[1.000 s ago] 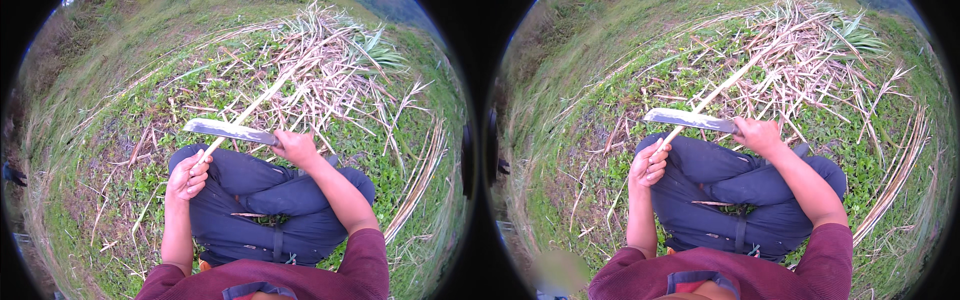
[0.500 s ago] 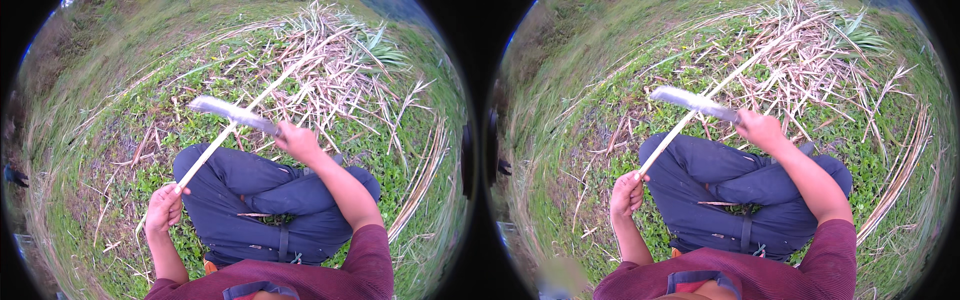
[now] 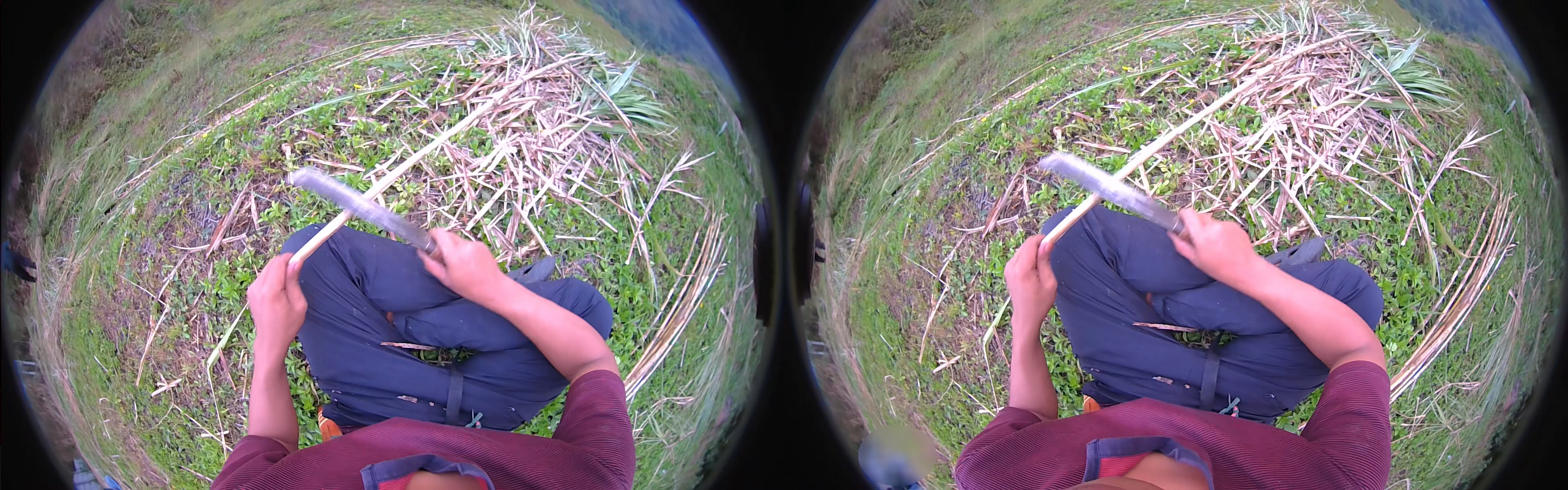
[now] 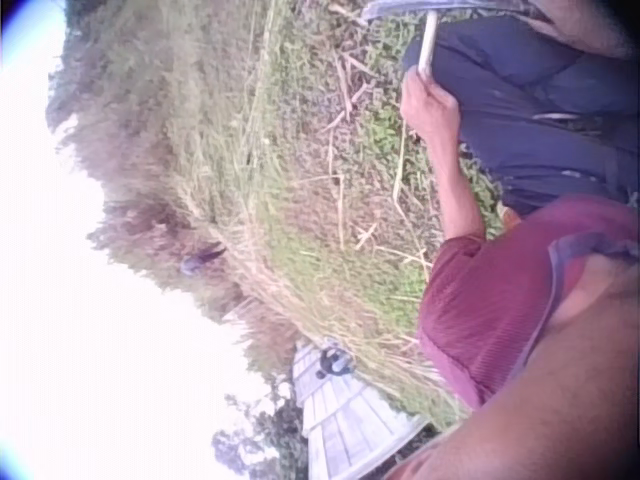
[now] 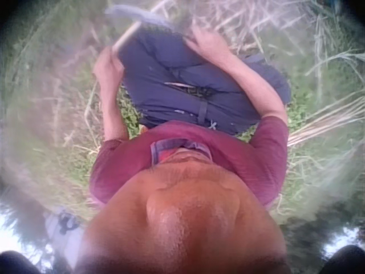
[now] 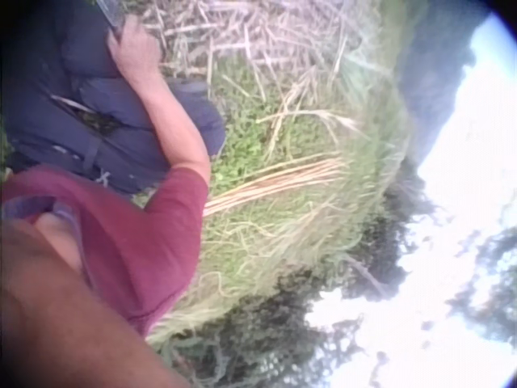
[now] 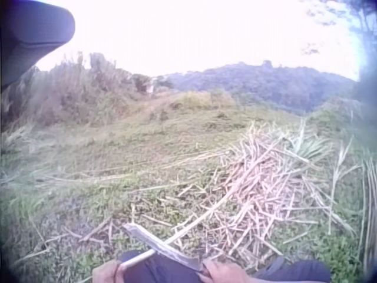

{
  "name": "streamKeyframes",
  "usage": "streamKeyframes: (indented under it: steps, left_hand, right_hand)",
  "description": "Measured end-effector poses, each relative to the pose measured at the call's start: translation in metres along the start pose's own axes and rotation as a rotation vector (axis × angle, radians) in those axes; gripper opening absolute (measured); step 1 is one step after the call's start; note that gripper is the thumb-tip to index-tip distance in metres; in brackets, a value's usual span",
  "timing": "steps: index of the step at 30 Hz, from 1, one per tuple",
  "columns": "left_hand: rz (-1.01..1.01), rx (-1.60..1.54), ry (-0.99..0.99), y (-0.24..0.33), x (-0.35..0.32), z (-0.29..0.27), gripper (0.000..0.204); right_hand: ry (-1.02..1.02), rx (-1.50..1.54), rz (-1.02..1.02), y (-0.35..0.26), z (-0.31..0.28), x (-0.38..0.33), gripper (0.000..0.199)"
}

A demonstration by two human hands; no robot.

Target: The person sits on the ground and uses a machete to strip and sharpen long, thin sticks. They hold the stick with one hand and scrape the blade along its length to remove the outer layer, creating a pile of debris. The person occasionally pauses to reposition the stick or pick up a new one from the surrounding area.

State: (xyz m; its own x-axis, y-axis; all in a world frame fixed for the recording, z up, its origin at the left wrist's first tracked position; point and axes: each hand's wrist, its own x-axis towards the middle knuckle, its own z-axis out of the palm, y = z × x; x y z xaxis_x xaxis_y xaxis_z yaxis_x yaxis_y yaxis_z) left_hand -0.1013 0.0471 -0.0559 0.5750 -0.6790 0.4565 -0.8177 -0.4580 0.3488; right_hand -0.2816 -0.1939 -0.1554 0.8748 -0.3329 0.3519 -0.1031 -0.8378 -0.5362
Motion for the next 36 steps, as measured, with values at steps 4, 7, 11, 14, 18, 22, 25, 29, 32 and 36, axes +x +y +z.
streamKeyframes:
  steps: [4,7,11,14,18,22,25,29,32,36]
  left_hand:
    - [-0.201,-0.23,-0.134,0.009,0.023,0.032,0.032]
    - [-0.287,-0.262,-0.172,0.013,0.035,0.034,0.04]
    - [-0.302,-0.267,-0.222,0.018,0.034,0.032,0.042]
    - [-0.313,-0.351,-0.208,0.007,0.029,0.04,0.044]
    - [-0.648,-0.7,-0.36,-0.007,0.032,0.036,0.045]
    - [-0.877,-1.044,-0.432,-0.006,0.035,0.028,0.043]
    - [-0.831,-1.028,-0.408,-0.005,0.035,0.028,0.042]
    - [-0.869,-1.046,-0.401,-0.001,0.039,0.034,0.042]
    - [-0.885,-1.064,-0.408,0.007,0.035,0.035,0.041]
    - [-0.842,-1.059,-0.429,0.011,0.028,0.042,0.04]
  right_hand:
    - [0.011,-0.042,-0.038,-0.013,0.005,-0.006,0.032]
    - [0.006,-0.095,0.143,0.026,0.001,0.005,0.026]
    - [0.153,-0.011,0.521,0.097,-0.035,0.022,0.024]
    - [0.071,-0.076,0.477,0.086,-0.038,0.018,0.025]
    - [-0.011,-0.084,0.093,0.026,-0.014,-0.001,0.028]
    - [0.006,-0.132,0.1,0.033,-0.007,0.005,0.033]
    - [0.026,-0.173,0.099,0.038,-0.011,0.009,0.032]
    - [0.001,-0.076,0.103,0.012,-0.013,0.001,0.033]
    - [-0.053,-0.062,0.037,-0.007,-0.011,-0.001,0.031]
    - [0.025,-0.106,0.268,0.041,-0.016,0.016,0.023]
